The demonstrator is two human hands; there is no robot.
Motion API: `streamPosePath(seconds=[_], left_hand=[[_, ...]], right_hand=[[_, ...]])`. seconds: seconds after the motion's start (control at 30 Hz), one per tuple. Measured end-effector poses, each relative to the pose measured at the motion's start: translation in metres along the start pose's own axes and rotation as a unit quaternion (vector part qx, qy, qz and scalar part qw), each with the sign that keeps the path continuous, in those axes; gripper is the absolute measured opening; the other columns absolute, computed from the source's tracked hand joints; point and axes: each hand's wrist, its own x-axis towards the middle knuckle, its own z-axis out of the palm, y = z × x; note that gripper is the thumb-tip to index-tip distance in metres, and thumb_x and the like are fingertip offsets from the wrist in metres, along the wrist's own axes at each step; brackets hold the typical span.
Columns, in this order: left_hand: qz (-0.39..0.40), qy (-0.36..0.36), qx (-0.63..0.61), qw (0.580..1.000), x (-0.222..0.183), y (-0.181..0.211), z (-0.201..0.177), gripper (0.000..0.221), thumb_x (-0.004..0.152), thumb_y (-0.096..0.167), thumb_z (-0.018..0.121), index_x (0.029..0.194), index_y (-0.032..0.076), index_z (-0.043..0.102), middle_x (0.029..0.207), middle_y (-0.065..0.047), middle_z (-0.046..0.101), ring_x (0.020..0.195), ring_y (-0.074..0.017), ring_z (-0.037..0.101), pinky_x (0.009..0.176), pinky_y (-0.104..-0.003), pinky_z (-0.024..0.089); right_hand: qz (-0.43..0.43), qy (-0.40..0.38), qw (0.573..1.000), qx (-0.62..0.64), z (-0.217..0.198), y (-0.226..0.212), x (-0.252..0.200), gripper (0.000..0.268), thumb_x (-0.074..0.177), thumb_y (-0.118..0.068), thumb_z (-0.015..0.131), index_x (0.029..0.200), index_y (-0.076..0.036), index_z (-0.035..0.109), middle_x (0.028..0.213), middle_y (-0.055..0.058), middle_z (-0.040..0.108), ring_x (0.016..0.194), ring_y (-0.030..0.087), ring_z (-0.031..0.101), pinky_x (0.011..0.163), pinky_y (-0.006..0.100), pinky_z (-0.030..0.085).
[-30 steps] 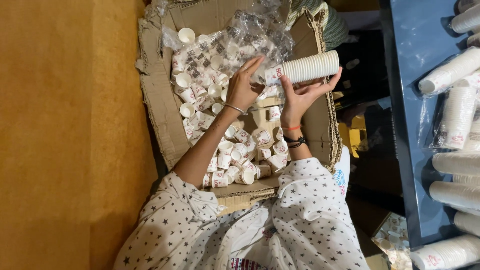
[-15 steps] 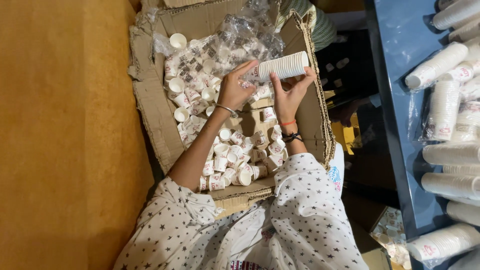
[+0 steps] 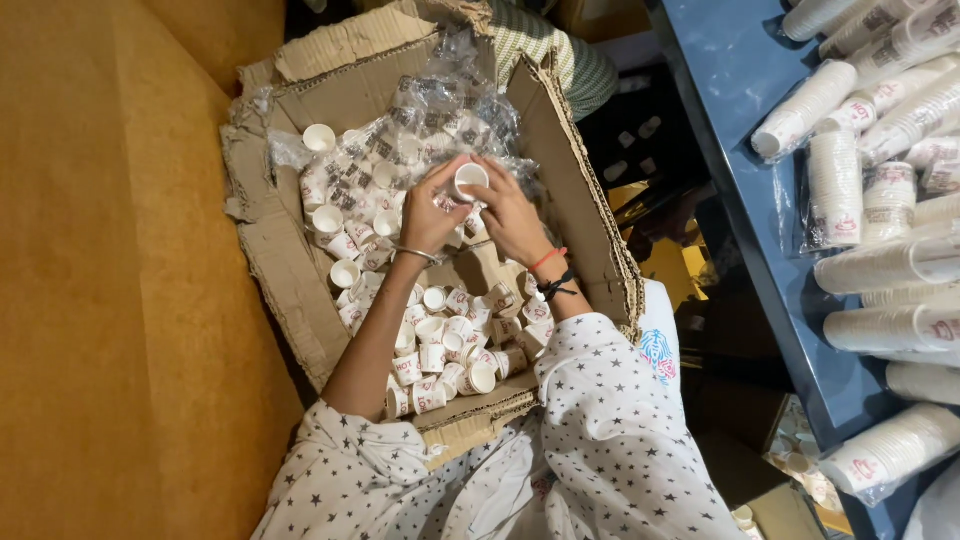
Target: Packing and stacking small paper cups into a cardboard box.
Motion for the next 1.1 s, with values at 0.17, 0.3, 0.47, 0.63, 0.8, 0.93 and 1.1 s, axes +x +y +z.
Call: streamPosePath(seconds=[0.17, 0.3, 0.47, 0.63, 0.8, 0.93, 1.1], left_hand=[[0.02, -0.05, -0.036, 0.998, -0.004, 0.009, 0.007, 0.07, 0.073, -0.01, 0.072, 0.14, 0.006, 0.062, 0.143, -0.012, 0.064, 0.128, -0.0216, 0.065, 0.105, -0.032, 0.054], [0.088, -0.104, -0.067, 0.988, -0.007, -0.015, 0.011, 0.073, 0.075, -0.019, 0.071, 0.144, 0.002, 0.062, 0.147, -0.016, 0.062, 0.135, -0.0242, 0.058, 0.11, -0.032, 0.048], [-0.055, -0.079, -0.228, 0.969, 0.008, 0.002, 0.004, 0.069, 0.078, -0.007, 0.072, 0.144, 0.008, 0.056, 0.145, -0.011, 0.06, 0.107, -0.02, 0.066, 0.083, -0.029, 0.061], [-0.069, 0.05, -0.197, 0.977, 0.007, -0.022, 0.001, 0.065, 0.092, 0.016, 0.077, 0.152, 0.008, 0.053, 0.144, -0.013, 0.063, 0.114, -0.0237, 0.065, 0.098, -0.036, 0.061], [0.015, -0.183, 0.002, 0.983, 0.002, -0.023, 0.021, 0.106, 0.079, 0.023, 0.091, 0.159, 0.004, 0.024, 0.157, -0.023, 0.039, 0.145, -0.0358, 0.04, 0.119, -0.046, 0.034], [0.01, -0.161, 0.019, 0.987, 0.0, -0.025, 0.023, 0.103, 0.077, 0.016, 0.083, 0.161, 0.006, 0.024, 0.158, -0.022, 0.044, 0.148, -0.0342, 0.044, 0.123, -0.041, 0.037], [0.076, -0.128, 0.005, 0.989, -0.001, -0.037, 0.024, 0.093, 0.083, 0.008, 0.082, 0.159, 0.008, 0.03, 0.161, -0.025, 0.045, 0.151, -0.0374, 0.043, 0.124, -0.043, 0.036]], right_hand=[[0.078, -0.099, 0.991, -0.051, 0.011, 0.001, 0.001, 0.057, 0.067, 0.003, 0.062, 0.122, -0.009, 0.073, 0.153, 0.02, 0.044, 0.148, 0.042, 0.027, 0.113, 0.048, 0.039], [0.117, -0.151, 0.979, -0.075, 0.024, 0.012, -0.006, 0.045, 0.071, -0.009, 0.072, 0.115, -0.005, 0.073, 0.148, 0.025, 0.044, 0.149, 0.046, 0.027, 0.114, 0.048, 0.038], [0.035, -0.037, 0.998, -0.043, 0.02, 0.014, -0.001, 0.032, 0.08, -0.007, 0.071, 0.112, -0.003, 0.073, 0.151, 0.022, 0.049, 0.149, 0.043, 0.031, 0.116, 0.048, 0.041], [0.063, 0.047, 0.997, 0.023, 0.011, 0.003, 0.0, 0.036, 0.087, -0.005, 0.065, 0.122, 0.001, 0.07, 0.133, 0.017, 0.067, 0.124, 0.033, 0.061, 0.104, 0.043, 0.052], [0.143, 0.119, 0.955, 0.232, 0.017, 0.019, -0.002, 0.023, 0.1, 0.0, 0.058, 0.118, 0.002, 0.072, 0.096, 0.01, 0.076, 0.084, 0.013, 0.066, 0.077, 0.03, 0.055], [0.1, 0.174, 0.953, 0.229, 0.009, 0.001, 0.008, 0.024, 0.1, 0.004, 0.062, 0.124, 0.0, 0.062, 0.104, 0.01, 0.073, 0.097, 0.014, 0.071, 0.084, 0.029, 0.059], [0.088, 0.169, 0.95, 0.247, 0.012, 0.006, -0.001, 0.046, 0.099, 0.008, 0.056, 0.143, -0.005, 0.051, 0.107, 0.015, 0.066, 0.102, 0.02, 0.067, 0.095, 0.033, 0.057]])
